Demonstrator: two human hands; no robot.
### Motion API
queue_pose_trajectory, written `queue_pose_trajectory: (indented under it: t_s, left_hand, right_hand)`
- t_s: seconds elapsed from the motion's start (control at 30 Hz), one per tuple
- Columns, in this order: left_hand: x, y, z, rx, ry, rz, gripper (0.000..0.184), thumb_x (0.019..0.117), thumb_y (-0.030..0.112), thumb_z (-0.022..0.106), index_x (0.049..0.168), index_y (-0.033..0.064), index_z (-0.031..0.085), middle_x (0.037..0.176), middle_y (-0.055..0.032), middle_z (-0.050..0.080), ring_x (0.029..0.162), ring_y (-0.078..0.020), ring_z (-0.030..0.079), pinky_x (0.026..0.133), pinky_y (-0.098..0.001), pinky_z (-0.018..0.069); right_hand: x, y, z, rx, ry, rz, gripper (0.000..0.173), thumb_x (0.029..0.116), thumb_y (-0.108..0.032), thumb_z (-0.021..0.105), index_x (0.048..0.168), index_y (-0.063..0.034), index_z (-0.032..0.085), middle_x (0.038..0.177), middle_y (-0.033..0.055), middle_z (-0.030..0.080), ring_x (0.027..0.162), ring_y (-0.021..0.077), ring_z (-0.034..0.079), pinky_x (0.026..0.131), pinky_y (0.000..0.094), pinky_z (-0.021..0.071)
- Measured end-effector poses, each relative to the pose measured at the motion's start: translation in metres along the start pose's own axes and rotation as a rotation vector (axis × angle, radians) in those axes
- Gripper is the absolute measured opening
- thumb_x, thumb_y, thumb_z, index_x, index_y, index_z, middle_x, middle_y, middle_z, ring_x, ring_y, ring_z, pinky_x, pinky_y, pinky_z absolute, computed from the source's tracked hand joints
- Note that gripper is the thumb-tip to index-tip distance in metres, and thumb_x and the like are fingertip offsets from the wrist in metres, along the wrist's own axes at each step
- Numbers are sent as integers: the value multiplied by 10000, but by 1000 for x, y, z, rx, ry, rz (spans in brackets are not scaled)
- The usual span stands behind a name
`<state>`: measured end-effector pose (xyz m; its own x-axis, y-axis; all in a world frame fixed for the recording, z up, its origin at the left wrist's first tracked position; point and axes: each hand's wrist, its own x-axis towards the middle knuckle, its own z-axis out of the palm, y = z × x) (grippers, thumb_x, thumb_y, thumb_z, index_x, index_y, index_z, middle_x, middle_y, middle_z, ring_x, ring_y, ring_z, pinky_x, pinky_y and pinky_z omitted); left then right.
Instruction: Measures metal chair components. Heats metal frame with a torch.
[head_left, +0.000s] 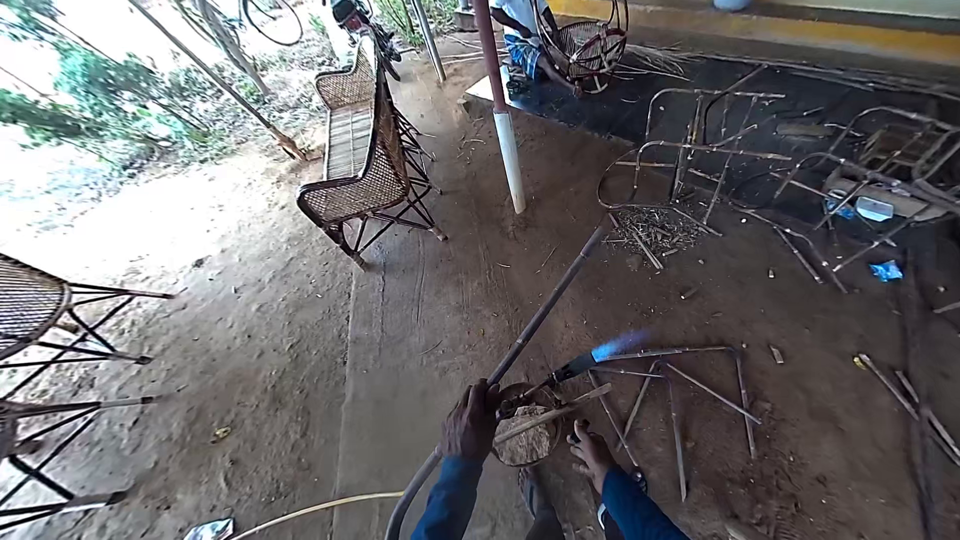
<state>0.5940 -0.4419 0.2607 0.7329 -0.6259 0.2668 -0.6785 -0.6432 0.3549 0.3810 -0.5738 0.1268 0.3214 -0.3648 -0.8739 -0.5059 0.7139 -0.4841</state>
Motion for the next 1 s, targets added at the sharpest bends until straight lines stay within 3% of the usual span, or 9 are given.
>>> queue_pose_trajectory:
  t_s: [0.17, 0.37, 0.53, 0.6, 0.67, 0.77, 0.83, 0.9, 1.0]
  left_hand:
    - [13, -38, -36, 1, 73, 180, 440, 1066, 445, 472, 1097, 90, 730, 810, -89, 697, 638, -249, 696, 524, -451, 576]
    - [41, -73, -54, 11, 37, 365, 432, 1055, 469, 490, 1112, 116, 732, 822, -77, 701, 653, -237, 699, 525, -435, 572]
    - [113, -61, -62, 8, -3, 639, 436, 1058, 482, 484, 1104, 126, 731, 790, -67, 679, 653, -239, 694, 537, -427, 577]
    - [145, -33, -60, -29, -39, 818, 440, 1058, 475, 480, 1079, 118, 736, 788, -66, 681, 668, -235, 696, 557, -415, 582]
    - [174, 1, -53, -58, -71, 1029, 418, 1055, 459, 496, 1075, 116, 735, 813, -61, 692, 709, -223, 707, 606, -406, 607]
    - [204, 54, -35, -91, -107, 1310, 355, 1049, 438, 535, 1040, 130, 712, 808, -37, 672, 708, -199, 692, 617, -375, 606]
    - [216, 86, -17, -106, -139, 1448, 323, 1043, 415, 549, 1033, 131, 701, 807, -35, 662, 702, -199, 684, 613, -375, 604]
    - [223, 113, -1, -94, -153, 1564, 327, 1042, 421, 541, 1025, 133, 694, 805, -33, 655, 702, -202, 680, 610, -374, 598]
    - [222, 140, 15, -97, -184, 1643, 322, 1047, 425, 535, 1033, 151, 703, 839, -22, 679, 755, -195, 695, 673, -371, 609]
  right_hand:
    - [46, -3, 42, -86, 167, -83, 646, 1083, -550, 397, 1433, -25, 533, 1383, 259, 586, 1253, 419, 583, 976, 647, 487]
    - [31, 0, 31, -7, 168, -65, 674, 1050, -602, 454, 1431, -49, 506, 1326, 200, 659, 1175, 395, 655, 911, 625, 535]
    - [-92, -19, -10, -415, 465, -861, 416, 1002, -480, 625, 1179, -125, 748, 1070, 3, 769, 957, 97, 745, 860, 356, 643]
    - [-151, -36, -31, -486, 687, -1208, 350, 994, -383, 672, 1202, -112, 745, 1189, 28, 737, 1100, 117, 700, 947, 356, 609]
    - [-194, -58, -61, -641, 968, -1361, 489, 949, -444, 704, 1299, -102, 687, 1349, 112, 660, 1307, 257, 592, 1103, 479, 498]
    - [-217, -80, -112, -986, 1205, -1121, 943, 835, -788, 601, 1473, -95, 551, 1471, 163, 574, 1403, 401, 484, 1186, 646, 307]
    - [-215, -73, -142, -1126, 1154, -891, 931, 826, -848, 537, 1424, -137, 608, 1338, 128, 668, 1280, 371, 600, 1118, 652, 390]
    - [-211, -60, -164, -1148, 994, -689, 764, 890, -797, 520, 1253, -149, 695, 1139, 120, 731, 1068, 350, 702, 915, 614, 546]
    - [-207, -39, -176, -1111, 796, -456, 768, 929, -823, 391, 1066, -123, 677, 887, 134, 709, 836, 355, 716, 711, 597, 564]
